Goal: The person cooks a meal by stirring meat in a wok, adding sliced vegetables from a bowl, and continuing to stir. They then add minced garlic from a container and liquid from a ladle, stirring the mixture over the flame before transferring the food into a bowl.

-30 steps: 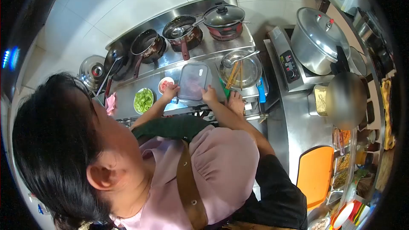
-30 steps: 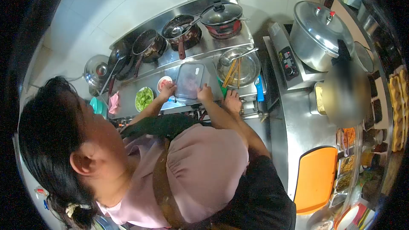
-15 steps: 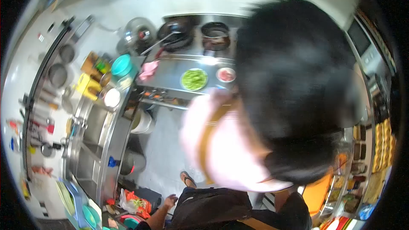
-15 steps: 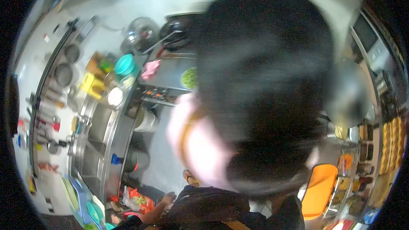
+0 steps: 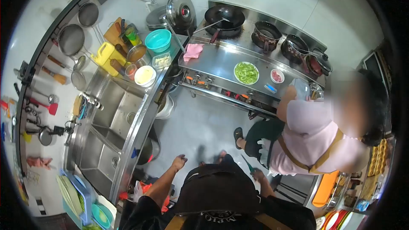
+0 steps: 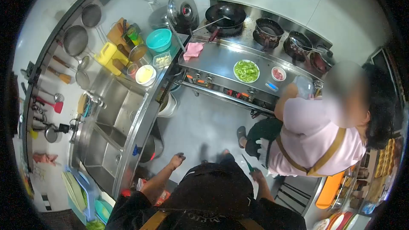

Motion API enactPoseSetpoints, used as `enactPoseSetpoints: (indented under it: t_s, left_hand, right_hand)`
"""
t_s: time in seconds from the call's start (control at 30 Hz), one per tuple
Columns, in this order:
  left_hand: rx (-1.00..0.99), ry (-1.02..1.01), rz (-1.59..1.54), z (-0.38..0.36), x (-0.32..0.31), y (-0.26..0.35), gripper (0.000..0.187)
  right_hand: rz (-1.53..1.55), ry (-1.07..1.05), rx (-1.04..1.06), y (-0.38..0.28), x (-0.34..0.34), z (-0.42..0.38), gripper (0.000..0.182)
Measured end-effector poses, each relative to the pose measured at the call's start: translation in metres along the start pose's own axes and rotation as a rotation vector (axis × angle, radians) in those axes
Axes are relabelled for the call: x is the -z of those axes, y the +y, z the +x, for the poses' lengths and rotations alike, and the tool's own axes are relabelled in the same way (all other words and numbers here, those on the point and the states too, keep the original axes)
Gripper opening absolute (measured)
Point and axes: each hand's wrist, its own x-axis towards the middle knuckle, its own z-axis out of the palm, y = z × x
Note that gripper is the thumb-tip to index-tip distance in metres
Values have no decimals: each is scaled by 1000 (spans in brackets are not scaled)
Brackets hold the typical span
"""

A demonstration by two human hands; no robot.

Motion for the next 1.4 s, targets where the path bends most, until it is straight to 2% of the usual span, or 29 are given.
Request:
enactPoseSetpoints:
  t_s: [0.07,0.13,0.23,0.37,0.4,0.43,0.5,0.53,0.6,0.7,0.8,0.83,0.93,0.97,1.1,1.2,1.23,1.33,1.4]
  left_hand:
    - [-53,11,-31,38,26,34,53]
    - [-132,36,-63,71,44,71,50]
    - [-145,-14,-161,118,67,107,48]
    - [-159,-29,-22,142,120,148,50]
    - [-180,-33,35,157,132,160,50]
    - [-195,-42,93,170,143,169,50]
    - [-167,-47,183,183,158,186,50]
    - [-186,-51,199,195,165,204,49]
    - [-275,-36,203,219,173,245,45]
    - [-465,-74,283,288,161,290,44]
    - [-753,-38,479,339,154,341,50]
    - [-855,-8,525,360,150,346,55]
    - [-861,-1,659,394,142,350,49]
    - [-926,99,739,411,132,338,37]
    - [-644,-189,721,429,126,331,22]
    - [-631,-166,767,432,115,313,23]
    - [-657,-68,682,444,96,287,22]
    - [-937,25,716,440,113,298,21]
    - [-840,-43,755,437,122,315,19]
  right_hand:
    - [-121,-8,63,-133,-28,-19,43]
    - [-72,-6,222,-212,-53,-2,44]
    - [49,18,344,-331,-90,34,37]
    - [240,162,541,-449,-112,120,25]
    - [328,209,609,-492,-108,135,24]
    - [277,307,683,-523,-97,168,25]
    - [273,444,693,-592,-76,180,26]
    - [320,486,646,-637,-66,159,27]
    - [419,411,559,-674,-38,189,51]
    - [387,516,545,-719,-2,220,45]
    - [161,659,524,-752,34,249,40]
    - [14,784,522,-767,40,252,41]
    - [-380,901,434,-792,79,296,47]
    - [-409,873,385,-807,83,298,46]
    - [-611,754,303,-853,92,310,42]
    - [-753,681,348,-880,106,340,42]
    - [-803,647,351,-887,109,348,41]
    - [-863,586,383,-903,125,381,39]
    - [-858,545,354,-912,131,388,38]
